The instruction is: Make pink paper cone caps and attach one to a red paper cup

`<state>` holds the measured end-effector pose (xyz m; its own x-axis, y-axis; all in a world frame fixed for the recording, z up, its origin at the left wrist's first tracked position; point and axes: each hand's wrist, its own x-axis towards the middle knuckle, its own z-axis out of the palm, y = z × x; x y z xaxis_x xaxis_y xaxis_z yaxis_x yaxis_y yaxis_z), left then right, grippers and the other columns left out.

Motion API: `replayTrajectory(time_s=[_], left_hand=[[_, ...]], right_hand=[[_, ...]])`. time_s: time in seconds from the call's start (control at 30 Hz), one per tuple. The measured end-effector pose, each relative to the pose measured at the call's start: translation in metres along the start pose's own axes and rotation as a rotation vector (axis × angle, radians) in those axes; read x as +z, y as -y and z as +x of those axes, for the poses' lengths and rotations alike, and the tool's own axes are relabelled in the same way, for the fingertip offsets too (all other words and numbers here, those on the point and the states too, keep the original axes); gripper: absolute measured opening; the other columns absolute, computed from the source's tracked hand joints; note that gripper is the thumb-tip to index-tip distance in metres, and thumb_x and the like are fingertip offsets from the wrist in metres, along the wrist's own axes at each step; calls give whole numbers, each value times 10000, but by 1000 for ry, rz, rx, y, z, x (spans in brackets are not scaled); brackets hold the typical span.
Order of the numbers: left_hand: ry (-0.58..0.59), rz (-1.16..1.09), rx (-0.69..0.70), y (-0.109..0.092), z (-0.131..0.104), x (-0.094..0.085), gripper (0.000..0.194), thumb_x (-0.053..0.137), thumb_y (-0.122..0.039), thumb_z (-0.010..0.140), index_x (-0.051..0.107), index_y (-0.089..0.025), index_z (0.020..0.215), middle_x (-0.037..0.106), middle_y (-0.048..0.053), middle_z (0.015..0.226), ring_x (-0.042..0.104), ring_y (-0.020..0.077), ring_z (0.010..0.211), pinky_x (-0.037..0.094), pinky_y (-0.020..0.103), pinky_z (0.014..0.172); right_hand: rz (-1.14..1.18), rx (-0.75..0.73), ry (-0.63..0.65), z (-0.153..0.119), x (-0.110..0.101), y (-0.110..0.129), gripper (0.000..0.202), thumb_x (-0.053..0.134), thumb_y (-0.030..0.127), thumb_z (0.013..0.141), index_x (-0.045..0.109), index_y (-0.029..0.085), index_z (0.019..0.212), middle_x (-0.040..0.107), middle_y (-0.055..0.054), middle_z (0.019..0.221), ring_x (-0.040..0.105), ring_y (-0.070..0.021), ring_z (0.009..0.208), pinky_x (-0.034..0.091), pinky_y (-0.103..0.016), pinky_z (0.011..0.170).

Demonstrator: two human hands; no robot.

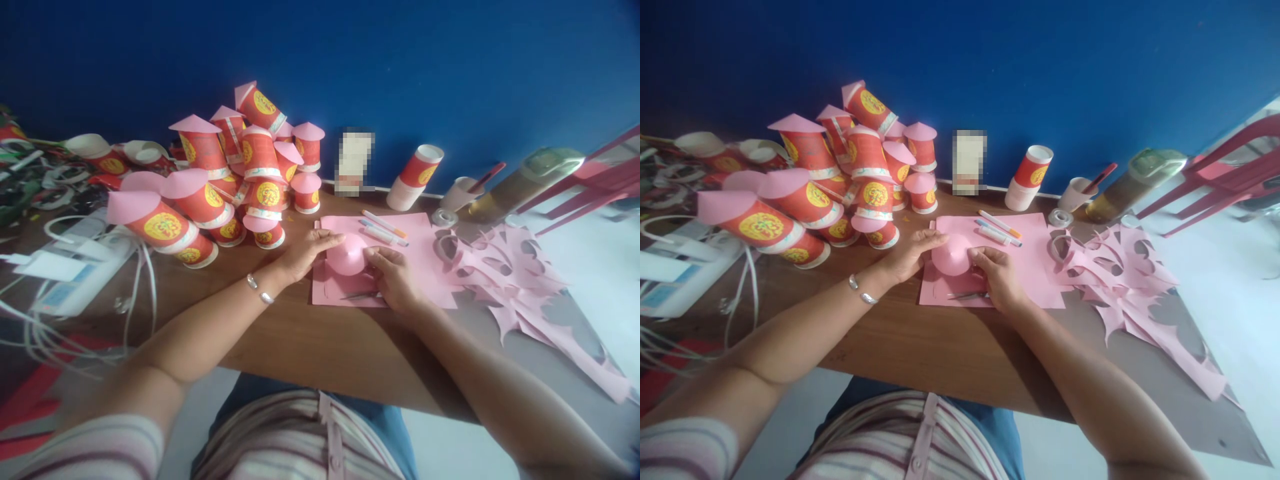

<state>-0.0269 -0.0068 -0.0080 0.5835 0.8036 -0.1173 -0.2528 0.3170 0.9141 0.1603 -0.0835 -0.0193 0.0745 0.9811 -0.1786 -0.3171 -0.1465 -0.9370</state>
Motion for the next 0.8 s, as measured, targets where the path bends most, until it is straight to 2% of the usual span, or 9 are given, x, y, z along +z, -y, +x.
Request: replayTrajectory(time_s=[0.1, 0.2, 0.3, 0.47, 0.57, 0.8], left_hand=[[12, -68, 2, 2, 1, -1, 447, 859, -546, 750, 748, -128, 864, 730, 73, 811, 657, 171, 756, 503, 296, 718], [-17, -62, 3, 4, 2, -2, 421, 912, -493, 691, 717, -136, 798, 687, 34, 742, 619, 127, 670, 482, 263, 660], [-39, -36, 5, 4, 1, -2, 373, 937, -405, 669, 690, -141, 759, 665, 8, 725, 612, 109, 666, 483, 251, 678], [-41, -89, 39, 2, 0, -4, 368, 920, -389, 699, 640, -153, 734, 649, -5, 732, 600, 107, 671, 468, 244, 647], [-37, -103, 29, 1, 0, -5, 353, 914, -370, 714, 634, -157, 747, 644, -7, 745, 598, 109, 687, 468, 243, 653], [-115, -133, 51, 2, 4, -5, 371, 916, -420, 701, 671, -153, 779, 648, -7, 762, 599, 117, 698, 471, 245, 647]], right_hand=[[59, -56, -40, 4, -2, -1, 416, 905, 545, 693, 645, 222, 655, 588, 15, 636, 524, -134, 606, 477, -293, 581], [93, -91, -40, 8, -4, -1, 361, 881, 502, 744, 648, 232, 690, 581, 23, 654, 532, -134, 627, 497, -298, 616], [113, -76, -15, 8, -4, -1, 338, 887, 493, 740, 677, 230, 721, 604, 17, 680, 545, -136, 644, 499, -297, 623], [88, -44, 22, 4, -2, 0, 380, 880, 554, 736, 696, 222, 716, 643, -2, 689, 587, -149, 661, 516, -316, 657], [80, -27, 23, 4, -1, 0, 356, 908, 517, 696, 706, 225, 714, 652, 2, 678, 575, -142, 641, 508, -317, 662], [89, -26, 32, 4, -1, -1, 329, 909, 492, 692, 726, 218, 694, 676, -6, 686, 588, -139, 660, 506, -303, 671]])
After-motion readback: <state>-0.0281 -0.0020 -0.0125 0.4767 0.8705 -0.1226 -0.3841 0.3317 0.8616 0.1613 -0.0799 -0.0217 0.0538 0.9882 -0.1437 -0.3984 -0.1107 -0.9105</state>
